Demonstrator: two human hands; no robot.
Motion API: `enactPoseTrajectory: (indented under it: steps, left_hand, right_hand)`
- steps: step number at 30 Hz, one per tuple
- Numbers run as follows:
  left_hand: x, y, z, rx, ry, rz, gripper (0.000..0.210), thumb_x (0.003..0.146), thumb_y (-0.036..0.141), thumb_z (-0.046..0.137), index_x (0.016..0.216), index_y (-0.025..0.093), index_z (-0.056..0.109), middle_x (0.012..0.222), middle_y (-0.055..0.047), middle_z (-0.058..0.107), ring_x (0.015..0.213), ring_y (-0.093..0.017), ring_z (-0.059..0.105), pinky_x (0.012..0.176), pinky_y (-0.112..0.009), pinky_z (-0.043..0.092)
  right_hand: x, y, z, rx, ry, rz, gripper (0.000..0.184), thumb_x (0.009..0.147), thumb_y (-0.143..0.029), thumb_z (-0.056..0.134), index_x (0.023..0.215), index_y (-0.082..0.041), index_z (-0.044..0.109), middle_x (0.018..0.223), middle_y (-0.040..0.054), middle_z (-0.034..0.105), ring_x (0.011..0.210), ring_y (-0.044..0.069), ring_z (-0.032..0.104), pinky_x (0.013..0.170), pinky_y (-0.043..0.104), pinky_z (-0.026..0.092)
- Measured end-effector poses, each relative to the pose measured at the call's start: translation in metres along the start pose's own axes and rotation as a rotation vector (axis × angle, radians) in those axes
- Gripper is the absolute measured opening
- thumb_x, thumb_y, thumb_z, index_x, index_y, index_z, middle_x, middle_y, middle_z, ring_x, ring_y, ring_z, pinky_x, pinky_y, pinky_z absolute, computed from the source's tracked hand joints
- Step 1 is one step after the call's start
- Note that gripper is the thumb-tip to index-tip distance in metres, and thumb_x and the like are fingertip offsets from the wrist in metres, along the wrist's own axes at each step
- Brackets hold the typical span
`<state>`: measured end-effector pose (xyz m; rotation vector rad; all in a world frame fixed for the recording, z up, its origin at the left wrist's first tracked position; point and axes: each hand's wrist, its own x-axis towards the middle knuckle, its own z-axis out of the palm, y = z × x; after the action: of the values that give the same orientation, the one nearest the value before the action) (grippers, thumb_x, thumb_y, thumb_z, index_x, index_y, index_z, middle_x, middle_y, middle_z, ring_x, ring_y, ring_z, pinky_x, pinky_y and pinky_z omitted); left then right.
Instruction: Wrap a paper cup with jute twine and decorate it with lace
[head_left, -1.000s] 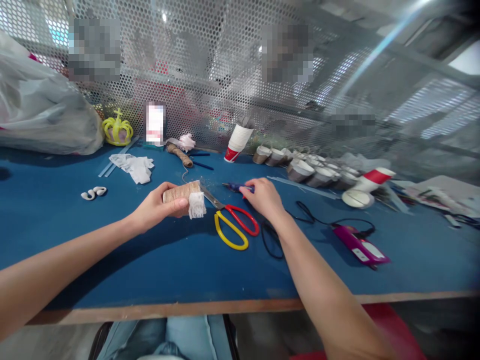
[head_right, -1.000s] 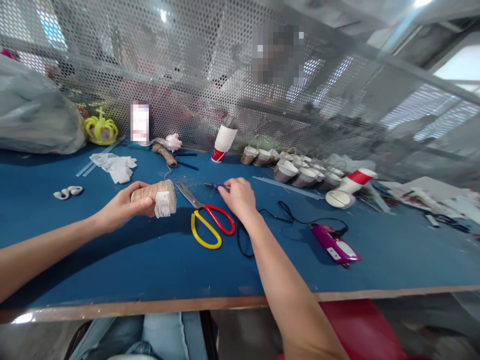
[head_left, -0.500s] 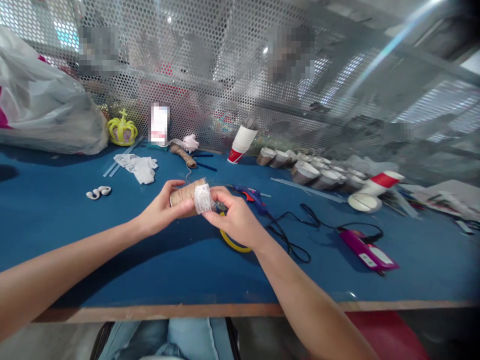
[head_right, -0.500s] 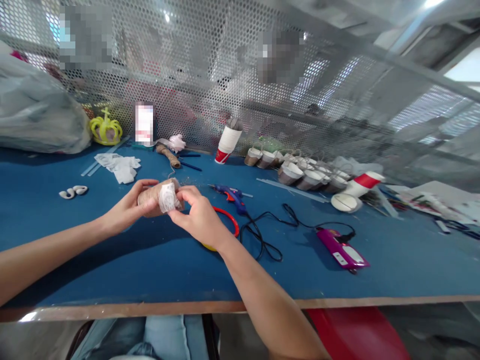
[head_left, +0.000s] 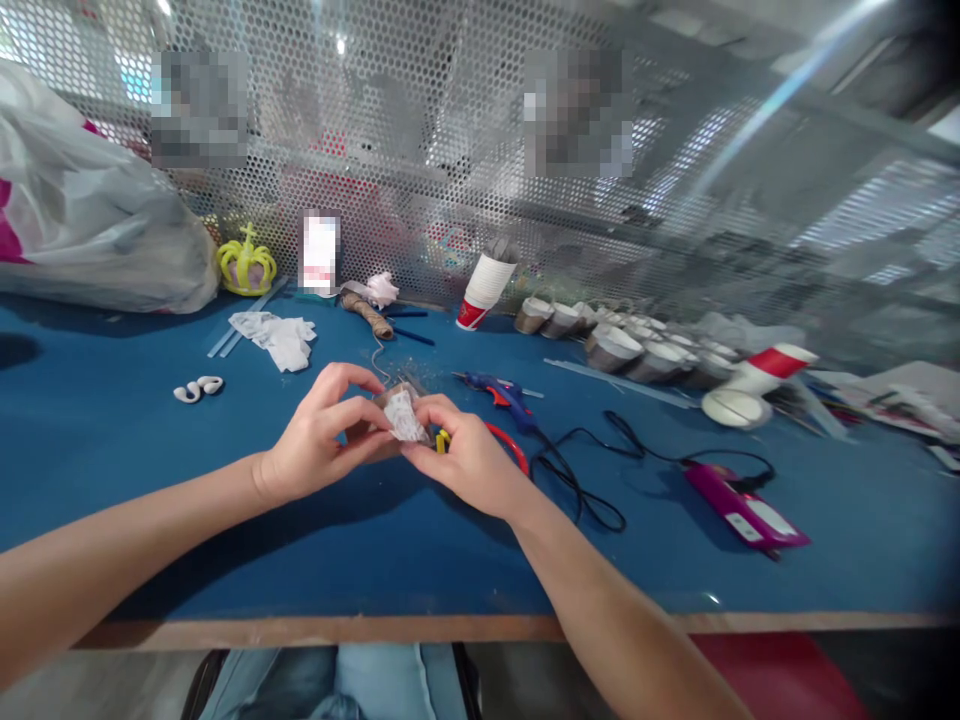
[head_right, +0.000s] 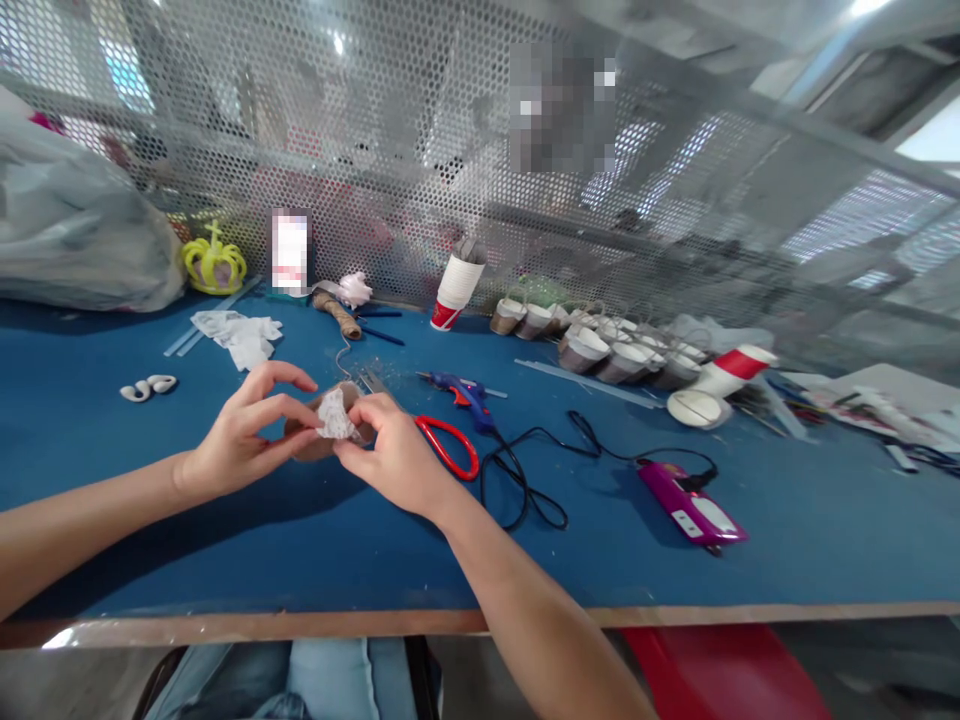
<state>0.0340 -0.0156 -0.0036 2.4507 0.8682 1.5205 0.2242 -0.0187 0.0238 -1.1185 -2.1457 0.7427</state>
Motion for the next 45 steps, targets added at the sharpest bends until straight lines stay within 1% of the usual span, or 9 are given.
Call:
enactPoseTrajectory:
  steps: [3,6,10,16,26,35,39,42,45]
  left_hand:
    - [0.005,-0.001,0.000,-0.260,0.086,-0.167,0.006,0.077,0.023,0.064,0.074,0.018,0.061,0.087,-0.005,0.056,0.086,-0.016,0.055,0.077,-0.030,0.046]
    - [0.010,-0.002,-0.001,-0.597,0.215,-0.447,0.015,0.074,0.029,0.068,0.070,0.017,0.060,0.077,-0.002,0.057,0.075,-0.013,0.055,0.070,-0.025,0.046]
    - [0.016,-0.003,-0.002,-0.887,0.268,-0.695,0.021,0.066,0.032,0.075,0.068,0.016,0.060,0.068,0.001,0.058,0.062,-0.008,0.052,0.058,-0.020,0.043]
    - [0.018,-0.001,-0.003,-0.984,0.255,-0.804,0.022,0.061,0.029,0.078,0.067,0.015,0.063,0.068,0.002,0.062,0.064,-0.007,0.054,0.063,-0.019,0.043]
    - [0.016,-0.001,-0.003,-1.022,0.183,-0.902,0.025,0.059,0.029,0.079,0.066,0.013,0.061,0.068,0.002,0.062,0.062,-0.006,0.053,0.061,-0.018,0.042]
    - [0.020,0.004,-0.005,-1.037,0.063,-1.070,0.032,0.054,0.033,0.080,0.064,0.014,0.056,0.061,0.003,0.058,0.053,-0.007,0.052,0.051,-0.019,0.038]
    - [0.018,0.000,-0.002,-1.045,0.015,-1.139,0.036,0.062,0.045,0.074,0.071,0.015,0.057,0.062,0.002,0.059,0.055,-0.010,0.055,0.053,-0.021,0.041]
    - [0.016,-0.005,-0.003,-1.109,-0.138,-1.089,0.049,0.064,0.060,0.066,0.081,0.014,0.060,0.075,-0.003,0.063,0.067,-0.014,0.059,0.061,-0.025,0.046]
    - [0.013,-0.008,-0.005,-1.124,-0.382,-1.015,0.063,0.055,0.058,0.073,0.100,0.017,0.056,0.090,-0.006,0.064,0.076,-0.018,0.061,0.066,-0.030,0.049]
  right_hand:
    - [-0.002,0.001,-0.001,-0.008,-0.009,-0.045,0.006,0.074,-0.015,0.060,0.074,-0.018,0.055,0.091,0.0057,0.058,0.085,0.018,0.055,0.079,0.032,0.044]
    - [-0.003,0.001,-0.004,0.016,-0.024,-0.125,0.009,0.075,-0.014,0.060,0.073,-0.019,0.053,0.092,0.0060,0.059,0.090,0.018,0.054,0.085,0.035,0.043]
    - [-0.003,-0.001,-0.006,0.038,-0.036,-0.255,0.015,0.074,-0.011,0.060,0.070,-0.020,0.049,0.089,0.0052,0.059,0.094,0.019,0.052,0.088,0.037,0.042]
    - [-0.005,-0.003,-0.006,0.023,-0.039,-0.407,0.020,0.075,-0.007,0.059,0.070,-0.021,0.046,0.080,0.0030,0.058,0.095,0.019,0.051,0.088,0.038,0.043]
    - [-0.006,-0.002,-0.005,-0.034,-0.030,-0.498,0.019,0.076,-0.006,0.059,0.072,-0.021,0.048,0.078,0.0026,0.058,0.096,0.019,0.051,0.087,0.038,0.044]
    - [-0.007,-0.002,-0.005,-0.025,-0.052,-0.498,0.020,0.076,-0.006,0.059,0.073,-0.021,0.047,0.079,0.0028,0.057,0.095,0.019,0.051,0.086,0.038,0.045]
    - [-0.006,-0.001,-0.006,0.011,-0.058,-0.477,0.020,0.076,-0.006,0.060,0.073,-0.021,0.047,0.081,0.0029,0.058,0.095,0.019,0.051,0.087,0.039,0.044]
    - [-0.004,0.000,-0.009,0.027,-0.048,-0.435,0.020,0.076,-0.008,0.060,0.071,-0.021,0.047,0.083,0.0032,0.058,0.096,0.019,0.051,0.088,0.039,0.043]
    - [-0.003,0.002,-0.015,0.030,-0.050,-0.393,0.016,0.078,-0.010,0.059,0.072,-0.021,0.049,0.085,0.0042,0.060,0.098,0.019,0.051,0.090,0.038,0.043]
